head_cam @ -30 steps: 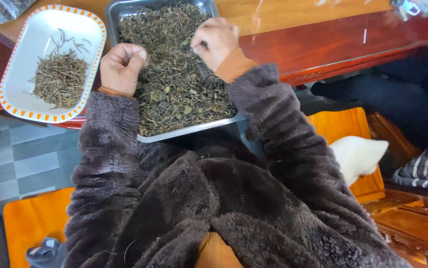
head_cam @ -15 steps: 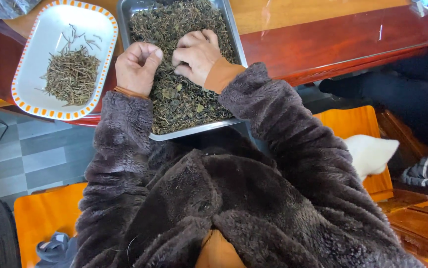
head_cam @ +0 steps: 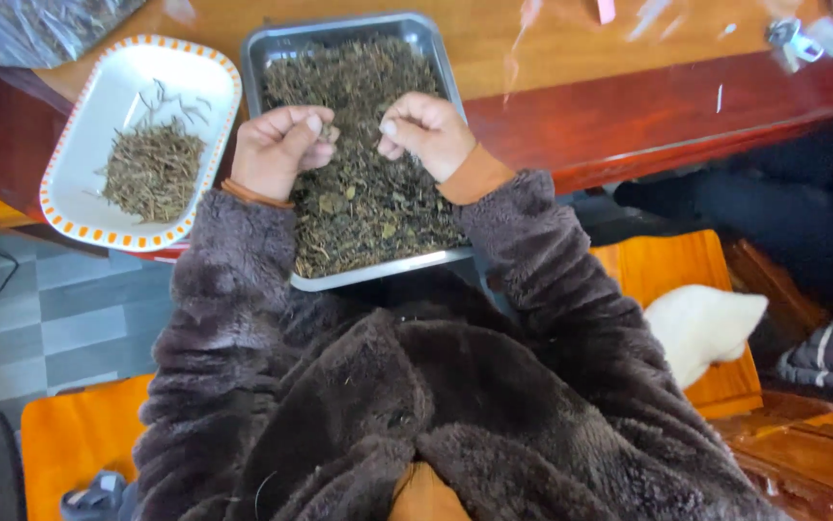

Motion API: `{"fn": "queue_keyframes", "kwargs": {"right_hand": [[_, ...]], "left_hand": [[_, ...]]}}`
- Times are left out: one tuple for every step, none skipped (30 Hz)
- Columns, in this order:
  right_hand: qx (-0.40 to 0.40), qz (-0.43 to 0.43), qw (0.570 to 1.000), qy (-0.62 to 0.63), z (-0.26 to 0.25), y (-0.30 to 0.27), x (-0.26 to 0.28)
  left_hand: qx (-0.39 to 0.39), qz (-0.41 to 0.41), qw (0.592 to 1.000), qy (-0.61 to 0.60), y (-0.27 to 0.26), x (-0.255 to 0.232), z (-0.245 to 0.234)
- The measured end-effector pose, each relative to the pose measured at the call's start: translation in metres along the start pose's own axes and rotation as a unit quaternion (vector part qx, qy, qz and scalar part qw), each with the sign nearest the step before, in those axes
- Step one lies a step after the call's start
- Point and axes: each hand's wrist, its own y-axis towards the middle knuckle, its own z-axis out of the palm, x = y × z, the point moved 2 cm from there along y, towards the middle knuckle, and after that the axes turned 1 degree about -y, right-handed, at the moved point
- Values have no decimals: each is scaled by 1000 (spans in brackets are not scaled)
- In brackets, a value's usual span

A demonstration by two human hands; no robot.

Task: The person sits with a metal tray of dried herbs on their lap and uses both hands to pick out specific stems, placing them into a white bowl on the table. The person repeatedly sifts through the herbs in the tray to separate the desired pieces.

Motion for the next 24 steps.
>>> {"fn": "queue_keyframes", "kwargs": {"right_hand": [[6,-8,999,45,0,-1,-3],[10,-17,996,88,-1,0,-4],[10,-14,996,90,3,-5,-3],[5,-18,995,95,5,-9,0],[0,-21,995,100,6,-12,3],[-1,-20,995,102,9,-17,9],[-8,-32,998,62,11,-23,15],[-15,-45,999,21,13,-29,21],[-17,-44,999,22,14,-31,20],[-22,-43,999,0,15,-33,19],[-26,-41,999,-22,17,-36,17],[-28,-40,999,-21,14,-36,16],[-34,-43,998,-34,12,-36,15],[-39,-44,997,-45,10,-36,12],[-39,-41,997,-43,7,-40,12],[-47,-5,998,-40,4,-42,11],[-54,31,997,-37,0,-43,10],[-53,32,997,-35,-1,-45,2],[-65,32,997,-2,-3,-47,-6],[-76,29,996,32,-5,-47,-13],[-75,29,996,33,-6,-49,-18],[-77,4,995,57,-8,-50,-23],[-79,-20,993,81,-9,-51,-27],[-78,-20,993,82,-9,-52,-27]], "left_hand": [[30,-24,998,-47,-1,0,2],[60,-46,993,-94,0,-2,4],[61,-50,992,-94,-4,-2,5],[83,-68,989,-106,-6,-3,7],[104,-86,984,-117,-9,-4,9],[106,-87,984,-116,-10,-3,12],[98,-90,985,-110,-12,-1,14],[90,-92,986,-105,-13,0,16],[92,-93,986,-103,-15,-4,18],[81,-93,989,-83,-17,-6,19],[70,-92,991,-62,-19,-9,20],[71,-94,991,-61,-21,-13,20],[58,-61,996,-13,-22,-18,18],[44,-29,998,35,-25,-22,17],[45,-32,998,35,-21,-7,13],[-1,58,994,90,-16,3,6],[-47,147,977,144,-12,13,0],[-48,144,978,145,-17,3,4],[-41,227,935,269,-24,-11,9],[-32,304,870,387,-29,-24,15],[-33,303,869,389,-31,-28,20],[22,271,867,419,-31,-29,27],[76,238,859,446,-31,-31,35],[77,237,859,447,-23,-16,35]]}}
